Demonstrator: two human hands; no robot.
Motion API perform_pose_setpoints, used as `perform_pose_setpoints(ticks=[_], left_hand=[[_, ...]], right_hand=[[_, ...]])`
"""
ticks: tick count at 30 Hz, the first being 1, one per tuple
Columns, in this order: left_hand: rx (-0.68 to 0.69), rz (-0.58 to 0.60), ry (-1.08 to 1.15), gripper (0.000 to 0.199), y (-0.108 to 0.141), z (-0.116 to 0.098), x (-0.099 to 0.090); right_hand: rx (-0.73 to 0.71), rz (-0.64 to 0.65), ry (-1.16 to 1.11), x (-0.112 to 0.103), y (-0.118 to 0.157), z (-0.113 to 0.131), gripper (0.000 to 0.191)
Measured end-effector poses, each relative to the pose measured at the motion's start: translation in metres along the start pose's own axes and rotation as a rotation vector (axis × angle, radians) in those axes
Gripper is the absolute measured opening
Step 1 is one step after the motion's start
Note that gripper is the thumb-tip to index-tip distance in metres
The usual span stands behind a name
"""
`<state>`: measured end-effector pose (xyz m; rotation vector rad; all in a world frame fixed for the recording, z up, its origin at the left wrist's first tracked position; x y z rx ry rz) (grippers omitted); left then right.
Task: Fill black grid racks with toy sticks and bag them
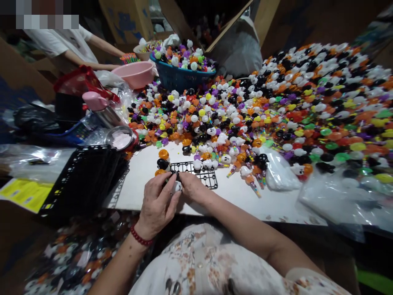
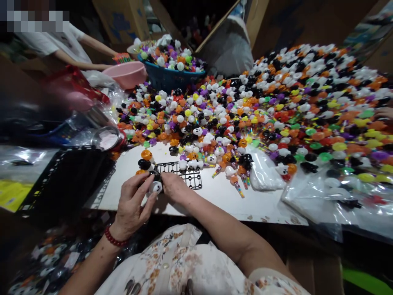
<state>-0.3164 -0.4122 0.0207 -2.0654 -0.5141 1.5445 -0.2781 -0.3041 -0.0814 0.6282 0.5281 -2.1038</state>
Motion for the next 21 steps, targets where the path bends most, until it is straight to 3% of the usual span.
perform_pose_setpoints(ticks=[3, 5, 9, 12, 16, 19, 21], left_hand=[[0.027, 0.069, -0.075, 0.056, -0.008, -0.001, 0.006], [0.041, 0.121, -0.122, 0.051, -0.013, -0.002, 0.011], [0.048, 0.135, -0.145, 0.041, -0.016, 0.0, 0.015], [0.042, 0.121, -0.126, 0.039, -0.016, 0.003, 0.015], [0.023, 0.087, -0.101, 0.037, -0.018, 0.008, 0.012], [0.02, 0.072, -0.075, 0.036, -0.019, 0.01, 0.01], [0.022, 0.071, -0.052, 0.035, -0.018, 0.01, 0.01]], right_hand=[[-0.027, 0.04, 0.007, -0.001, 0.002, 0.003, 0.025], [-0.046, 0.0, 0.011, -0.018, 0.008, 0.001, 0.027], [0.069, -0.237, 0.29, -0.085, 0.034, -0.025, 0.021], [0.286, -0.277, 0.63, -0.124, 0.053, -0.055, 0.024], [0.377, -0.134, 0.801, -0.13, 0.056, -0.073, 0.035], [0.366, -0.209, 0.693, -0.13, 0.051, -0.066, 0.029], [0.362, -0.279, 0.471, -0.125, 0.045, -0.059, 0.026]])
Point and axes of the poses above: each hand's wrist, its own y-axis away from the middle knuckle, its own x-axis out of the palm, z = x × y, the point moved 8 cm from there along -y, towards the middle knuckle
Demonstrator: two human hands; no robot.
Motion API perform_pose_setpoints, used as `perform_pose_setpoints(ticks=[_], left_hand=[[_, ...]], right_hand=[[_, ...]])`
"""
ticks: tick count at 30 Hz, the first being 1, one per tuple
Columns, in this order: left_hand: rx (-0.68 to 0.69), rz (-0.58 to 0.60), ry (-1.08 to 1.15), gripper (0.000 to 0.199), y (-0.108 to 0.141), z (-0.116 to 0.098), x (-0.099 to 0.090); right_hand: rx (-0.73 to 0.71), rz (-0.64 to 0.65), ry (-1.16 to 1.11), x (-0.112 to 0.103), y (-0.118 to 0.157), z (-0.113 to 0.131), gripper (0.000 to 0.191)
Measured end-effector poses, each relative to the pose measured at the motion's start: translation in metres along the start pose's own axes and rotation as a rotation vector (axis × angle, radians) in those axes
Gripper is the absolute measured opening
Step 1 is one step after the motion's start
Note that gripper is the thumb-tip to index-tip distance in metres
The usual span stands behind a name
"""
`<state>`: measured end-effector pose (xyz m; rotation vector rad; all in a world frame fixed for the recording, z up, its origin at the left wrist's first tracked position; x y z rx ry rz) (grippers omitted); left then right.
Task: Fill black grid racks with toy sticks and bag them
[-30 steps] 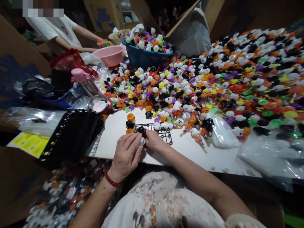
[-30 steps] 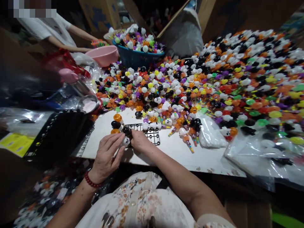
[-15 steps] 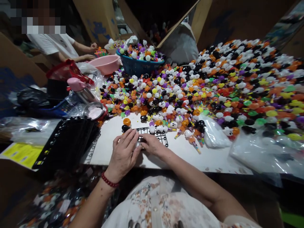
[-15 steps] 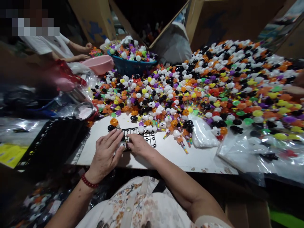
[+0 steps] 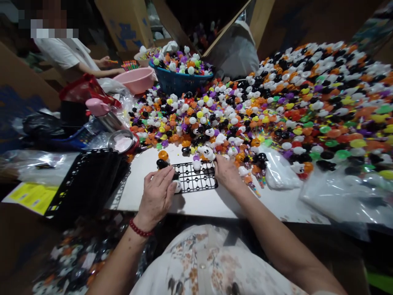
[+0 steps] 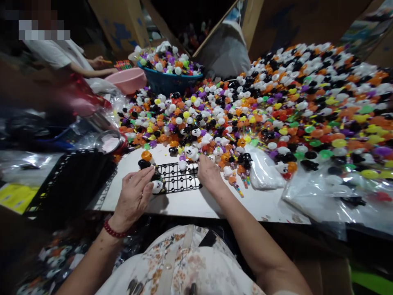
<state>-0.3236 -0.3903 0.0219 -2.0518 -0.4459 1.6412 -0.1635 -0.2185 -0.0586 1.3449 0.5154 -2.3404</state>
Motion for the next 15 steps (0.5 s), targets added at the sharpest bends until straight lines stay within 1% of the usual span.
perform_pose_setpoints(ticks=[1, 3, 4, 6, 8, 10, 12, 15], left_hand=[[0.0, -0.001, 0.01, 0.035, 0.0, 0.001, 0.0], [0.001, 0.001, 0.025, 0.035, 0.001, 0.002, 0.001], [-0.001, 0.004, 0.029, 0.036, 0.001, 0.003, 0.002], [-0.006, 0.008, 0.034, 0.036, 0.002, 0.005, 0.003], [-0.006, 0.006, 0.039, 0.036, 0.003, 0.006, 0.003], [-0.005, 0.009, 0.047, 0.036, 0.004, 0.006, 0.003], [-0.002, 0.015, 0.052, 0.037, 0.004, 0.006, 0.003], [0.001, 0.021, 0.055, 0.038, 0.004, 0.005, 0.003]], right_hand=[[0.011, 0.016, -0.151, 0.005, -0.001, 0.008, 0.025], [0.023, 0.093, -0.446, 0.023, -0.005, 0.027, 0.02], [0.023, 0.135, -0.561, 0.034, -0.007, 0.038, 0.017], [0.015, 0.198, -0.7, 0.054, -0.013, 0.059, 0.012], [0.006, 0.245, -0.749, 0.069, -0.02, 0.075, 0.009], [-0.011, 0.279, -0.751, 0.078, -0.025, 0.085, 0.005], [-0.022, 0.293, -0.703, 0.081, -0.029, 0.089, 0.008], [-0.065, 0.298, -0.581, 0.081, -0.032, 0.092, 0.016]])
Point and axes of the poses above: each hand's wrist, its own y-axis away from the middle knuckle, its own x-axis out of the palm, z = x × y, the point moved 8 cm from there along -y, towards the middle knuckle
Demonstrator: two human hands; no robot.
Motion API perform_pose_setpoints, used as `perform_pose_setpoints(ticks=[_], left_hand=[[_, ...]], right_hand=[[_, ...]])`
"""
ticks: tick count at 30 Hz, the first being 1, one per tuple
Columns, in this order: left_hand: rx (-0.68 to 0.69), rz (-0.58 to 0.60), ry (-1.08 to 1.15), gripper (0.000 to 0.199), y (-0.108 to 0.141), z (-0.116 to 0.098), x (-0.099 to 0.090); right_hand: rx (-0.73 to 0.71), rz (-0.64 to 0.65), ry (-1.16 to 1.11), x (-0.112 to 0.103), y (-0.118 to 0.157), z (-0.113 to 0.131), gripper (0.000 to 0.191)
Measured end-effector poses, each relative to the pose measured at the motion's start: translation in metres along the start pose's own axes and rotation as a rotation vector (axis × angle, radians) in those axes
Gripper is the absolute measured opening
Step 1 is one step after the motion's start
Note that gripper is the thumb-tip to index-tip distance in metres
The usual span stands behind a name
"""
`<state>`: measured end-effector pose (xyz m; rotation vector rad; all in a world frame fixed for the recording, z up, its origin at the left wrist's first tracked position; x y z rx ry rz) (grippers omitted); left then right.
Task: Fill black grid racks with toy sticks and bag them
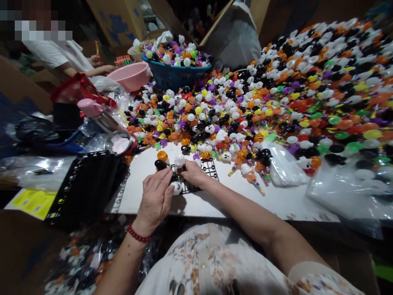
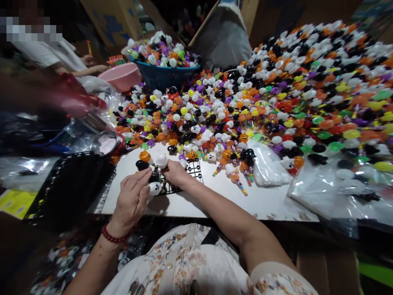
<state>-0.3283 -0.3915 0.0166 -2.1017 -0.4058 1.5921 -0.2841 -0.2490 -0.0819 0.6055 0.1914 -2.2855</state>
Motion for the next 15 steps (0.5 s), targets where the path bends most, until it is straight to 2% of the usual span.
perform_pose_setpoints(ticks=[5, 10, 15], left_hand=[[-0.02, 0.008, 0.018, 0.039, -0.001, 0.0, 0.0], [-0.015, -0.005, 0.011, 0.038, -0.003, -0.002, 0.001], [-0.015, -0.05, -0.021, 0.037, -0.007, -0.004, -0.007]], right_hand=[[-0.057, 0.075, 0.175, 0.006, -0.001, 0.003, 0.02], [-0.185, 0.122, 0.385, 0.018, 0.001, 0.016, 0.023], [-0.197, 0.153, 0.388, 0.013, 0.009, 0.02, 0.02]])
Point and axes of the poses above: each hand's wrist, its own y-axis away from the middle knuckle, its own x-axis out of the palm, z = x × y, the point moved 8 cm from there along -y, towards the middle knuckle
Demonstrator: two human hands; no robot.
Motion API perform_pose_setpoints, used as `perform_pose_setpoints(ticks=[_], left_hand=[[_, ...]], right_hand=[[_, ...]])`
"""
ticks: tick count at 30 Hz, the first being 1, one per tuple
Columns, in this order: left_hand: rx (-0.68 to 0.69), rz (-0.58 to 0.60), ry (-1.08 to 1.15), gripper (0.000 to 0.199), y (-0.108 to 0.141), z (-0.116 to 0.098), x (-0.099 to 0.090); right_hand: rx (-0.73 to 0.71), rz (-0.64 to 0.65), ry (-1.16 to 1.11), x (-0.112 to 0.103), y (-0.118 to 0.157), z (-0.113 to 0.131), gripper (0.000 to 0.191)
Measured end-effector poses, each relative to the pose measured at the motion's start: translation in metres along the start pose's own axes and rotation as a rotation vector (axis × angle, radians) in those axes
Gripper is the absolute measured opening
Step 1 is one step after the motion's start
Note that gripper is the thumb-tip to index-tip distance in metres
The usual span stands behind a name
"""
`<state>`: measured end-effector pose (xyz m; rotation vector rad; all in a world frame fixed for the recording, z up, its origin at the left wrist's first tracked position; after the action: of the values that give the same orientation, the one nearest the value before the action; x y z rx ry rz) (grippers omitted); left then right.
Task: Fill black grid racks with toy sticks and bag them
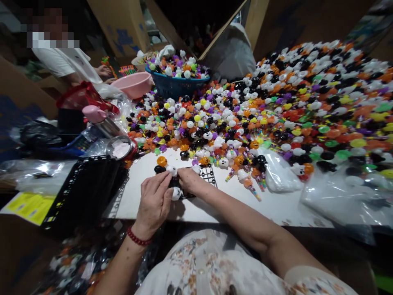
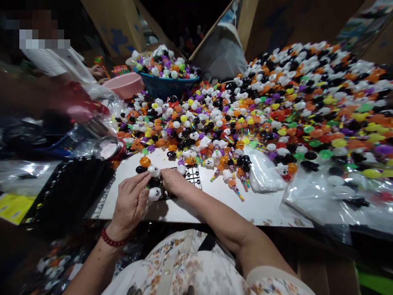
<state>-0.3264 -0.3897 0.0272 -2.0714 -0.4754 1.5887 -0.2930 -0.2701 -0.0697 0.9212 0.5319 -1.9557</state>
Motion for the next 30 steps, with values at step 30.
perform_pose_setpoints(ticks=[30], left_hand=[[-0.069, 0.183, -0.064, 0.044, -0.016, 0.018, 0.017]], right_hand=[[0.129, -0.381, -0.673, -0.072, 0.026, -0.059, 0.029]])
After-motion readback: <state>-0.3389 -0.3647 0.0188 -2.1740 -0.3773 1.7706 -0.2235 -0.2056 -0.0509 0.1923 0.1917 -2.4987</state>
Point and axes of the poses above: each hand's wrist, its own y-axis away from the middle knuckle, its own x-axis out of the palm, z = x × y, the point moved 8 cm from there along -y, towards the middle knuckle
